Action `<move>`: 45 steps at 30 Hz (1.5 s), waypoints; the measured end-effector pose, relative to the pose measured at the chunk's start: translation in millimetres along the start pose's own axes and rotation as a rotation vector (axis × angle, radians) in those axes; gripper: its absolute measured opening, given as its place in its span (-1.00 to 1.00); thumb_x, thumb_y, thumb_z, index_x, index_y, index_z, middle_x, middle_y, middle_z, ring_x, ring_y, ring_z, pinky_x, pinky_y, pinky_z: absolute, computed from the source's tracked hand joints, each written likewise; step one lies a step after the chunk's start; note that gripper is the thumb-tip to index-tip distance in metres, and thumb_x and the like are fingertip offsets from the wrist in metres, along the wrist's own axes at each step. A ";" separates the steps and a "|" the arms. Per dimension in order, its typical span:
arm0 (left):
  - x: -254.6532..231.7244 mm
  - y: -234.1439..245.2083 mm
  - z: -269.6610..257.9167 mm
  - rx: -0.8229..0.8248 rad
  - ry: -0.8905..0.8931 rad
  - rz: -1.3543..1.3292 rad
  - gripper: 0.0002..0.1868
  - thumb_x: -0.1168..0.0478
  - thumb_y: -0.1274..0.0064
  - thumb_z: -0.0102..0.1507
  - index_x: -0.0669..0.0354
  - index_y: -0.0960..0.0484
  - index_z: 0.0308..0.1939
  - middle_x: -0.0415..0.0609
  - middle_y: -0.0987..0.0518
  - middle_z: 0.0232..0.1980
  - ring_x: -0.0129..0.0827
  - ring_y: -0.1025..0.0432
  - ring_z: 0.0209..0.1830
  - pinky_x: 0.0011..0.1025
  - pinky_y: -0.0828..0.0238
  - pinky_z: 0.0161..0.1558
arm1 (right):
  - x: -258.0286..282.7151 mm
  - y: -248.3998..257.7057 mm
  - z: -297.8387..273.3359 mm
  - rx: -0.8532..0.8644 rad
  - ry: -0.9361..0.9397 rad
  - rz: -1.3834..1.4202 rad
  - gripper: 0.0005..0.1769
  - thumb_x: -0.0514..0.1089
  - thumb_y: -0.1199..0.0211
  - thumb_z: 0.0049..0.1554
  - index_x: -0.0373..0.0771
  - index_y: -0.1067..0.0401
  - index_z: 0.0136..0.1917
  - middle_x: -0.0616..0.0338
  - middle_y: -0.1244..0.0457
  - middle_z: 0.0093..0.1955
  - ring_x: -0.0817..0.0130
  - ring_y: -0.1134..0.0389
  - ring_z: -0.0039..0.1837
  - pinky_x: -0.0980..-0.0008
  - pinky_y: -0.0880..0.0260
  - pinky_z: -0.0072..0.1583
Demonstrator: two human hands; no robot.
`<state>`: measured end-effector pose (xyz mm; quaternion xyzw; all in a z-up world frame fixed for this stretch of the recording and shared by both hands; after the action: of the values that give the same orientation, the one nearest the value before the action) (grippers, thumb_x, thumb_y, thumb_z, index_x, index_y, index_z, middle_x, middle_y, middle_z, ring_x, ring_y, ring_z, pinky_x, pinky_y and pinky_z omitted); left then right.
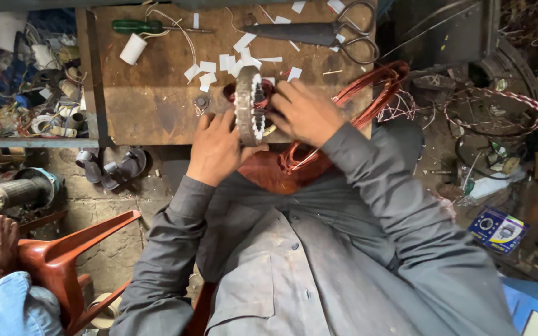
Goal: The person cuts white insulating tape with scissors and places the pieces into the slots of a motor stator. They then wind copper wire around the stator core, tucking the wire into the slots and arranging it by hand.
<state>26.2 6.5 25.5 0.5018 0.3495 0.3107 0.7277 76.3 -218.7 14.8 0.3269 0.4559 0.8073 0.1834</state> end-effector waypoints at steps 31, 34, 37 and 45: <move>15.1 12.5 -20.7 -0.139 0.061 -0.231 -0.50 0.12 -0.26 0.24 0.12 -0.55 0.24 -0.06 -0.59 0.29 -0.13 -0.54 0.15 -0.24 -0.28 0.23 | -0.3 12.8 -5.7 0.069 -0.058 0.078 -0.76 0.00 -0.35 0.15 -0.17 -0.51 -0.01 0.10 -0.23 0.06 0.07 -0.30 0.10 0.08 -0.38 -0.01; 17.1 8.2 -19.1 -0.337 0.292 -0.391 -0.46 0.30 -0.29 0.28 0.08 -0.50 0.33 -0.05 -0.54 0.31 -0.18 -0.52 0.04 -0.28 -0.34 0.21 | 14.3 17.3 -17.0 0.017 -0.137 0.095 -0.75 -0.05 -0.35 0.15 -0.16 -0.55 0.07 0.09 -0.23 0.05 0.05 -0.29 0.11 0.09 -0.38 0.03; 21.4 -3.9 -3.4 -0.395 0.232 -0.383 -0.44 0.33 -0.30 0.23 0.15 -0.52 0.31 0.04 -0.53 0.27 -0.08 -0.48 0.06 -0.28 -0.36 0.13 | 31.0 22.7 -22.2 -0.094 -0.200 0.114 -0.73 -0.09 -0.37 0.15 -0.16 -0.55 0.12 0.10 -0.22 0.01 0.06 -0.33 0.09 0.13 -0.41 0.05; 26.4 -14.4 18.3 -0.294 -0.046 -0.120 -0.66 0.42 -0.15 0.13 0.16 -0.72 -0.02 -0.10 -0.67 0.08 -0.29 -0.52 -0.10 -0.27 -0.30 -0.09 | 37.8 3.7 -0.5 -0.257 -0.057 0.161 -0.58 -0.20 -0.35 0.06 -0.35 -0.42 0.18 -0.11 -0.31 0.22 -0.04 -0.42 0.06 0.15 -0.47 0.04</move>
<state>57.5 14.0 11.3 0.3750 0.3131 0.3029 0.8183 48.8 -198.4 31.4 0.3590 0.3157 0.8615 0.1713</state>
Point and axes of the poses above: each hand's wrist, its own z-axis towards the middle knuckle, its own y-axis out of the back of the hand, x = y × z, the point moved 1 cm from there along z, towards the middle knuckle
